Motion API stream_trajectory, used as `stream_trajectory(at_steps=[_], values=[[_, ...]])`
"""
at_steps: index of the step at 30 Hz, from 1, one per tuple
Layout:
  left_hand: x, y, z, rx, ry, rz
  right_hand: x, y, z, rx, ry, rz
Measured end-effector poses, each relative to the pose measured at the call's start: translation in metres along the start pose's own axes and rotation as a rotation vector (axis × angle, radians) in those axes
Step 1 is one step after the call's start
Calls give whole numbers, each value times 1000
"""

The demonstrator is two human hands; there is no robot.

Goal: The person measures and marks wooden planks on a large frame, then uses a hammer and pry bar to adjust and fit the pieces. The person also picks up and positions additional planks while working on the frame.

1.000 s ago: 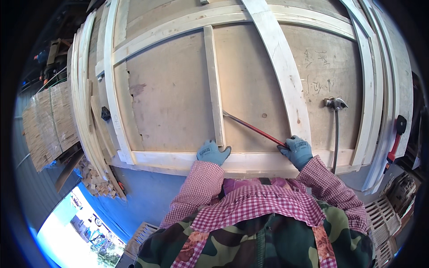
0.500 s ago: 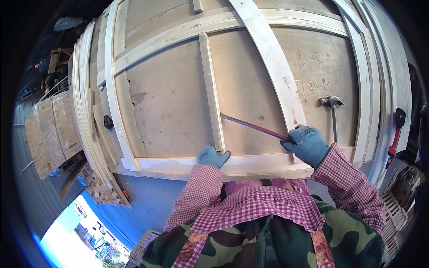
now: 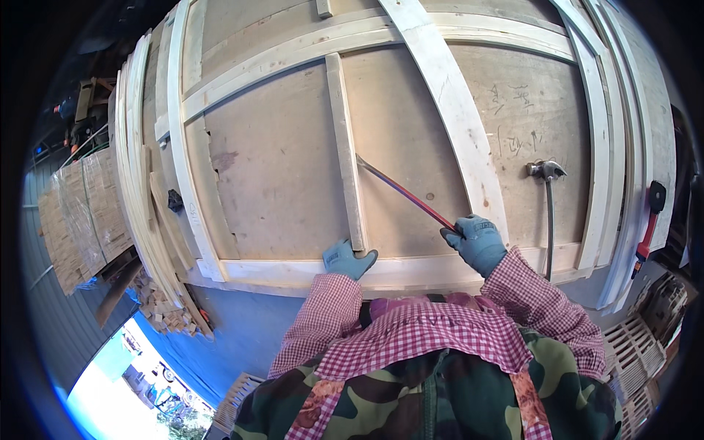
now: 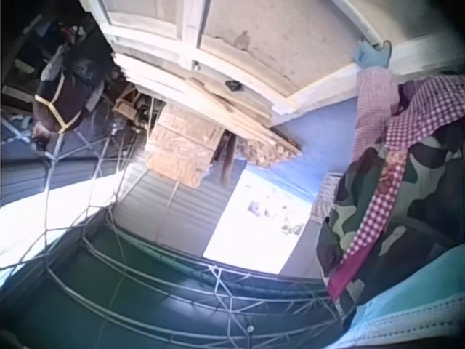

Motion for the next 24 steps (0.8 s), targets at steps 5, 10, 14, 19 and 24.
stream_trajectory(at_steps=[5, 10, 14, 19, 24], values=[[6, -1, 4, -32, 15, 84, 44, -51, 7, 38, -82, 73], [-2, -10, 10, 43, -29, 61, 73, -101, -1, 72, -126, 168], [4, 1, 8, -40, -1, 58, 15, -84, 0, -111, -121, 90], [3, 6, 3, 128, -9, 145, -1, -34, -28, -226, -81, -64], [14, 16, -1, 112, -40, 89, 7, -10, -42, -107, -43, -117]])
Point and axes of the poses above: each hand's wrist, its own z-axis away from the middle knuckle, its own y-axis out of the palm, x = y × z, the point moved 10 cm from there along -z, towards the middle knuckle, and after that the axes turned 13 degrees about -y, right-handed, at the moved point
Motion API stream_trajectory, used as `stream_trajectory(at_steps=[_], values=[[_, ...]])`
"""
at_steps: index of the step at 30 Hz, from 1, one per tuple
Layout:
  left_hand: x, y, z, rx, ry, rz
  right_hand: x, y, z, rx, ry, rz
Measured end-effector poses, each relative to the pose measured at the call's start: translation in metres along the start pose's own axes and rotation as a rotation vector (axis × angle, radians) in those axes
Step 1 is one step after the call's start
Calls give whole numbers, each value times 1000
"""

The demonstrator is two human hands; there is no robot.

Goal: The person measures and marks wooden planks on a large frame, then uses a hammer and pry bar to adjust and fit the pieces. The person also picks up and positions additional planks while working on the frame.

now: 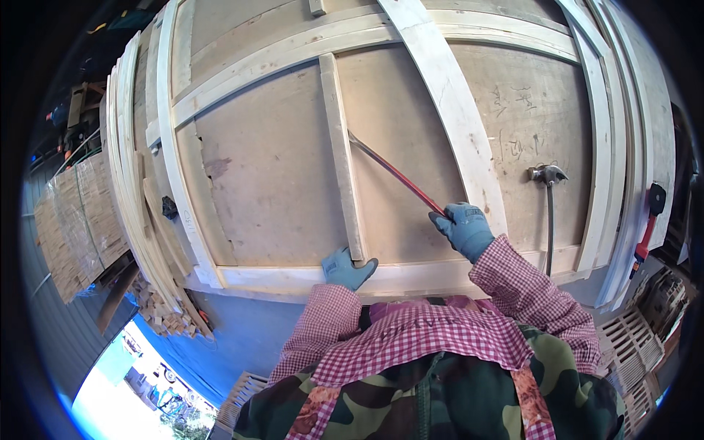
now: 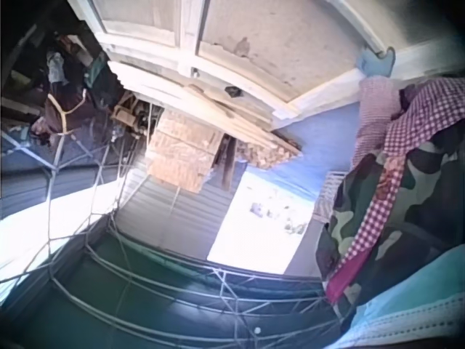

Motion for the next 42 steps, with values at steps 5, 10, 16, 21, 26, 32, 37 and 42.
stream_trajectory(at_steps=[5, 10, 16, 21, 26, 32, 37, 42], values=[[-10, -21, 17, -31, 9, 17, 53, -51, 10, 235, 103, -167], [-5, -48, 46, -43, 20, 164, 80, -112, -10, 341, 7, 146], [-3, -88, 89, 149, 65, 524, 24, -77, 20, 205, 198, -227], [23, -137, 112, 488, -43, 955, 3, -31, 37, 78, 270, -519], [45, -131, 92, 753, 30, 1660, -11, -8, 39, 8, 281, -580], [45, -98, 79, 968, 142, 2054, -1, -1, 44, -8, 319, -626], [62, -96, 70, 811, 207, 2043, -4, -5, 45, -49, 299, -608], [92, -95, 42, 650, 240, 2121, -11, -1, 45, -55, 311, -572]])
Point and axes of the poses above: each hand's wrist, its own z-axis away from the middle knuckle, its own y-axis out of the palm, x = y × z, the point moved 10 cm from there along -z, towards the middle knuckle, and after that the axes turned 13 degrees about -y, right-handed, at the moved point
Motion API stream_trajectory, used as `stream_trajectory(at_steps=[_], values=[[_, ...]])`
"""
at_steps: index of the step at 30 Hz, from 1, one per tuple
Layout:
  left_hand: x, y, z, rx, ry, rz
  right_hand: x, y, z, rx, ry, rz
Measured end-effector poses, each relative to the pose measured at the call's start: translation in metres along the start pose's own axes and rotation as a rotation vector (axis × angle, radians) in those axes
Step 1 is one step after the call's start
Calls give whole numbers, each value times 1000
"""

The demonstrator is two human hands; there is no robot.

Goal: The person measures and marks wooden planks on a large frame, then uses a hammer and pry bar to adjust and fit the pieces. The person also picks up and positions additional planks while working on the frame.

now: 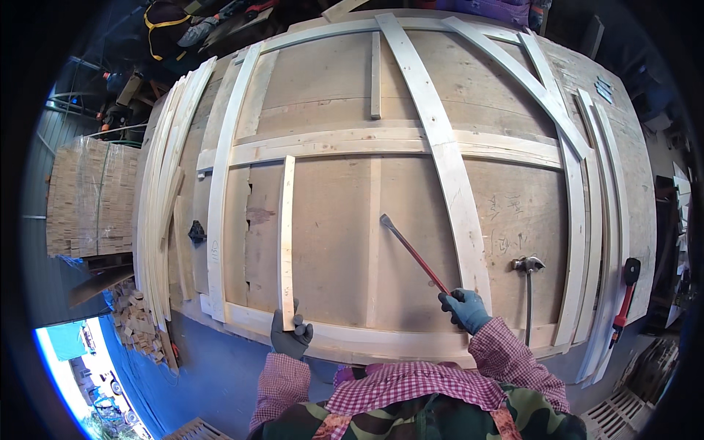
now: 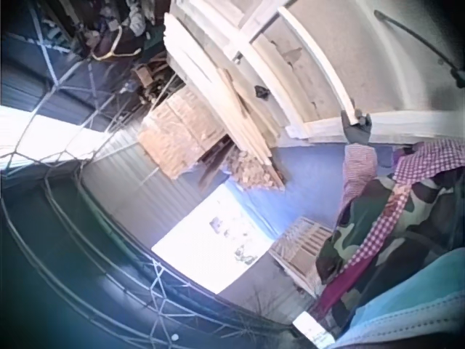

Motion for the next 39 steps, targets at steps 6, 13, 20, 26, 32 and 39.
stream_trajectory(at_steps=[6, 13, 20, 26, 32, 39], values=[[-42, -101, -11, -885, 59, -612, 26, -7, 0, -29, -100, 86], [-101, -94, -6, -1051, 565, -607, 88, -53, -33, -203, -469, 95], [-48, 138, -103, -549, 753, -1406, 179, -85, -122, -340, -651, 210], [-29, 221, -164, -273, 921, -1613, 250, -95, -136, -73, -264, 68], [-15, 260, -195, -219, 936, -1724, 326, -121, -167, 88, -170, 438], [-14, 270, -232, -268, 1010, -1950, 362, -131, -172, 18, -161, 727]])
Point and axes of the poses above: each hand's wrist, its own z-axis away from the middle knuckle, its own y-axis out of the palm, x = y × z, the point moved 10 cm from there along -z, towards the middle knuckle, and after that the axes turned 13 degrees about -y, right-handed, at the moved point
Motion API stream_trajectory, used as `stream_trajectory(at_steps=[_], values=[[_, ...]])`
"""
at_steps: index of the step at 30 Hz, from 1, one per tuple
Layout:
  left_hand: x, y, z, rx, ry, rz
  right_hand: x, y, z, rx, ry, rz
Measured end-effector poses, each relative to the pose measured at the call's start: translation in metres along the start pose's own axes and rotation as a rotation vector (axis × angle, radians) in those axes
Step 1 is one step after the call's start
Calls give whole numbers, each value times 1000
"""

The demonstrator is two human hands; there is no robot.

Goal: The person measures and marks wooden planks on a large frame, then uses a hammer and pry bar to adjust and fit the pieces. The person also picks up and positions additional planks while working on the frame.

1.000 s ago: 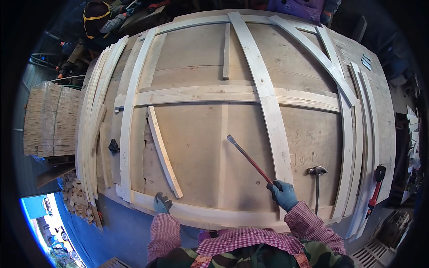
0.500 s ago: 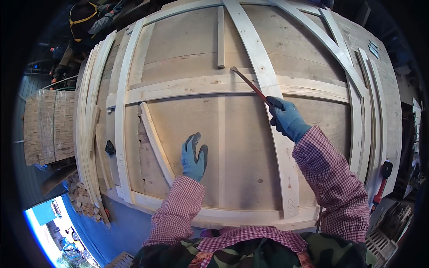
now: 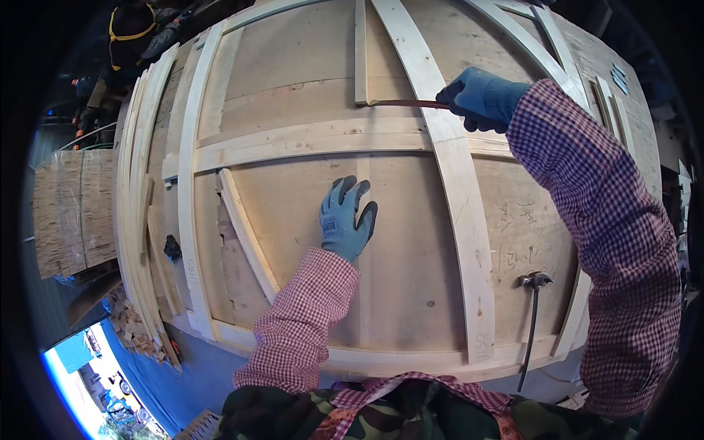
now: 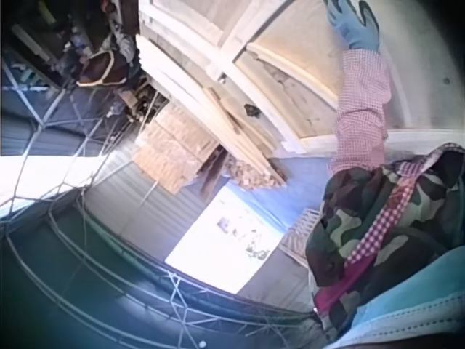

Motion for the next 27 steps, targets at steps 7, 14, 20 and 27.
stream_trajectory(at_steps=[7, 14, 20, 27], values=[[30, 31, -44, -33, -24, -212, -16, 38, 18, -96, -74, -181], [28, 40, -105, 13, 19, -536, -22, 16, 5, -136, -180, -28], [50, 63, -124, 289, -160, -758, -39, 17, 2, -116, -155, -38], [53, 65, -124, 303, -159, -755, -75, 39, -7, -118, -235, -90]])
Point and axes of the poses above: each hand's wrist, its own z-axis away from the middle knuckle, its own y-axis out of the palm, x = y × z, the point moved 10 cm from there along -z, towards the middle knuckle, and after that the axes turned 13 degrees about -y, right-handed, at the moved point
